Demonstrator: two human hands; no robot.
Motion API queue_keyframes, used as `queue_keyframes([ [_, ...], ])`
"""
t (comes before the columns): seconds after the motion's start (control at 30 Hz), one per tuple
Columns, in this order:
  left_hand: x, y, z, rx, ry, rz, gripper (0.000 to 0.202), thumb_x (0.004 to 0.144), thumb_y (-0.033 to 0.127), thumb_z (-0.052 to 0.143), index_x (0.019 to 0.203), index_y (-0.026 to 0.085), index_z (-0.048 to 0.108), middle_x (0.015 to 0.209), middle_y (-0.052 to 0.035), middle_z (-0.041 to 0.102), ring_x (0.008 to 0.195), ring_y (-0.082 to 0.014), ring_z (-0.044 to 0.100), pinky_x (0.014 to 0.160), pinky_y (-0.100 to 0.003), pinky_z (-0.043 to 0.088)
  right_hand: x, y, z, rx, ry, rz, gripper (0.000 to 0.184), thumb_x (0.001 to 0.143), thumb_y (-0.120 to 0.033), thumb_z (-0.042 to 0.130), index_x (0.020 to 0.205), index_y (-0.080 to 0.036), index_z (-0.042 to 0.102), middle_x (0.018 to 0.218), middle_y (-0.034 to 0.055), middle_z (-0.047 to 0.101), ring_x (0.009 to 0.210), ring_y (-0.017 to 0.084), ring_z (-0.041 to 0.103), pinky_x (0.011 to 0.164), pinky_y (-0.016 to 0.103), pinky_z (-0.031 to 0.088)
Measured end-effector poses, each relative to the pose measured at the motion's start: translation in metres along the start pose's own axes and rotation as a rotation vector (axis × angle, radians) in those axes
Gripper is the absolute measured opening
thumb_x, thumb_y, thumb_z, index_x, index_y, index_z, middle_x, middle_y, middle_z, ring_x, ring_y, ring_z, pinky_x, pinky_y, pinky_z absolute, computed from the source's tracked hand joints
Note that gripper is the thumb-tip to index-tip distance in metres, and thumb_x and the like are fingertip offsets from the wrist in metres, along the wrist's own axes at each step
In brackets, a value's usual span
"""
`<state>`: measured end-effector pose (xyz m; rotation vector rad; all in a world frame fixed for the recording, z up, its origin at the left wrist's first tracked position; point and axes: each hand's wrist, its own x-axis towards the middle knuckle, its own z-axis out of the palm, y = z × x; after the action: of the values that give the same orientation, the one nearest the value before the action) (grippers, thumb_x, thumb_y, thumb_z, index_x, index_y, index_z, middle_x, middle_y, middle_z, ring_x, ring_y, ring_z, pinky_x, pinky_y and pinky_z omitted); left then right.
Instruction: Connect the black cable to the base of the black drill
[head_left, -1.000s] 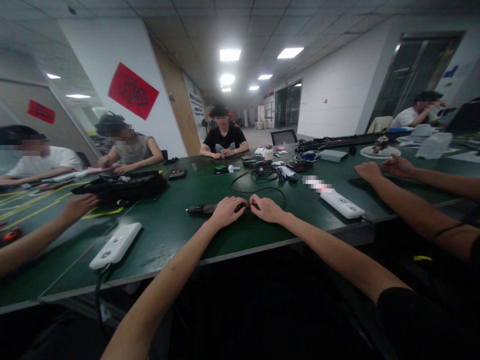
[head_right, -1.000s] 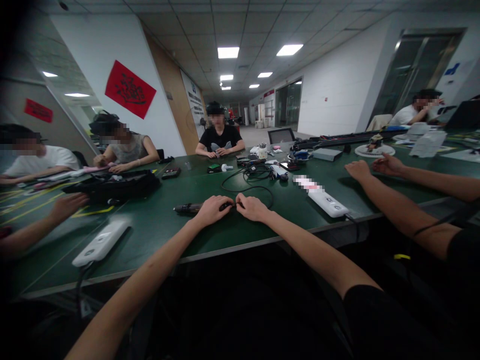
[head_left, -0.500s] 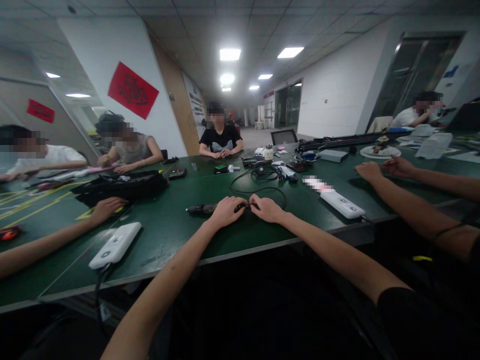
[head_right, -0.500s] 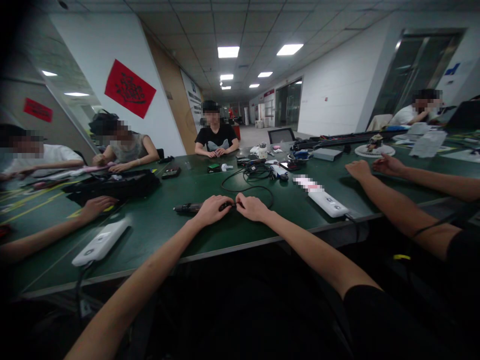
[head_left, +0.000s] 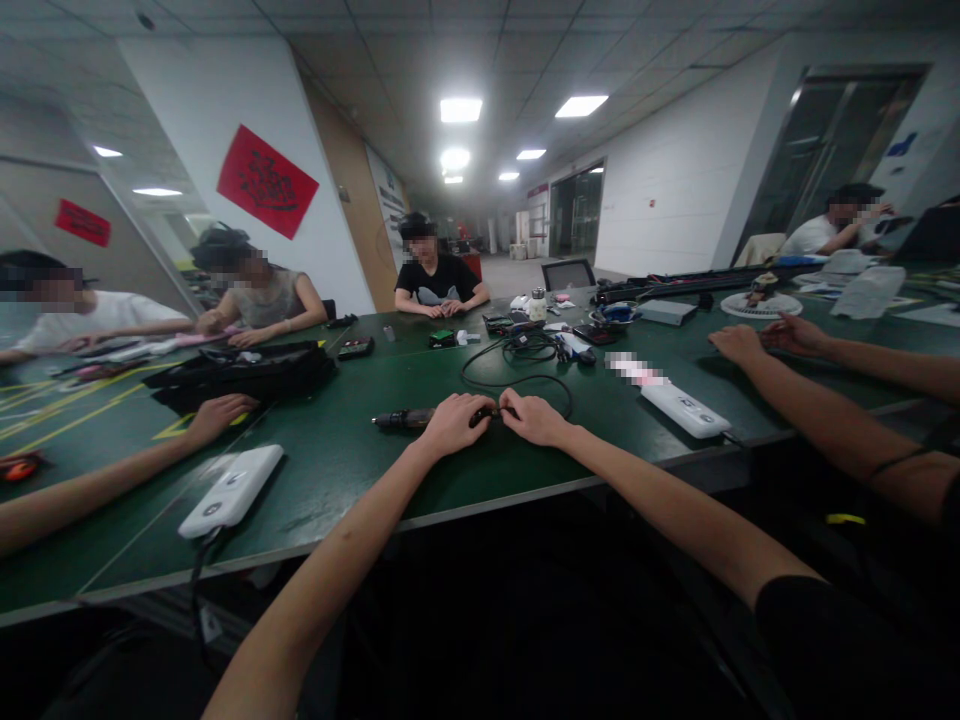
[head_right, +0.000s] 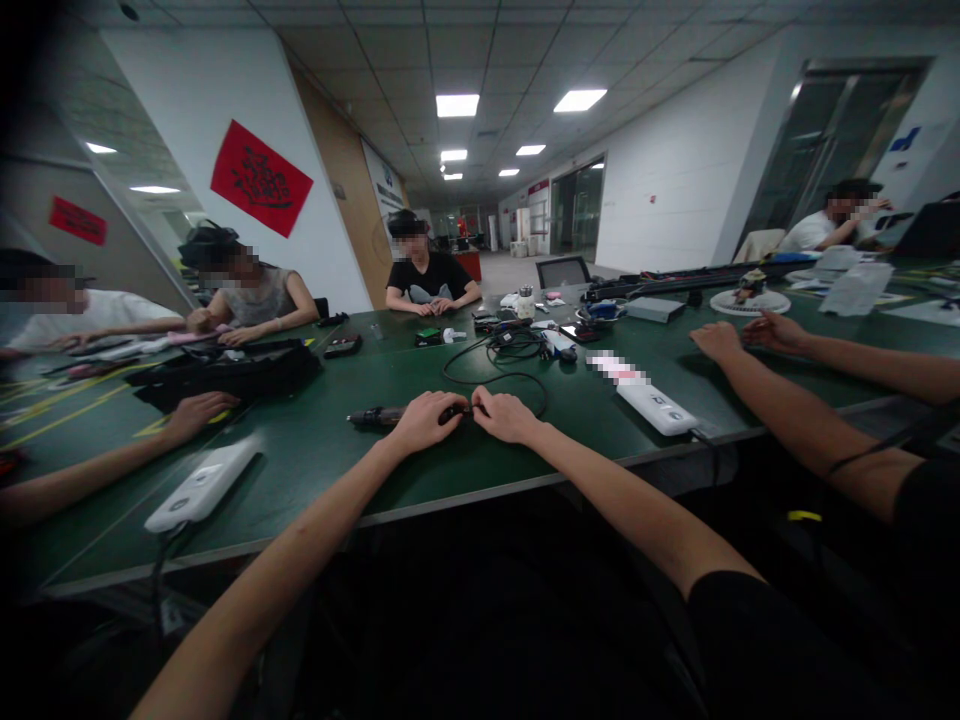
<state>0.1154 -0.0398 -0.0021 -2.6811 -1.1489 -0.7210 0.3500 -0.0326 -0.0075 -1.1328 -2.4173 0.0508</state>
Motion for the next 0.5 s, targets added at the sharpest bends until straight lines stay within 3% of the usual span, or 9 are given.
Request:
queue_keyframes([
  [0.33, 0.0016, -0.0021, 0.0019, -0.013, 0.019, -0.024, 0.023, 0.103, 0.044, 0.053, 0.107, 0.027, 0.067, 0.106, -0.0025, 0.072, 0.098, -0.0214, 0.067, 0.091, -0.036, 0.047, -0.0004, -0.0009, -0.001, -0.002, 0.0, 0.002, 0.021, 0.106, -0.034, 0.051, 0.123, -0.021, 0.055, 0.099, 0.0061, 0.074, 0.09, 0.022, 0.069, 0.077, 0.027, 0.038],
  [0.5, 0.0011, -0.0018, 0.0023, -0.015, 0.013, -0.022, 0.022, 0.101, 0.043, 0.055, 0.11, 0.027, 0.068, 0.106, -0.0024, 0.073, 0.098, -0.0217, 0.067, 0.093, -0.038, 0.047, -0.001, -0.0005, -0.0005, -0.002, 0.007, -0.002, 0.021, 0.105, -0.034, 0.051, 0.122, -0.021, 0.055, 0.098, 0.0054, 0.074, 0.089, 0.022, 0.069, 0.077, 0.027, 0.038],
])
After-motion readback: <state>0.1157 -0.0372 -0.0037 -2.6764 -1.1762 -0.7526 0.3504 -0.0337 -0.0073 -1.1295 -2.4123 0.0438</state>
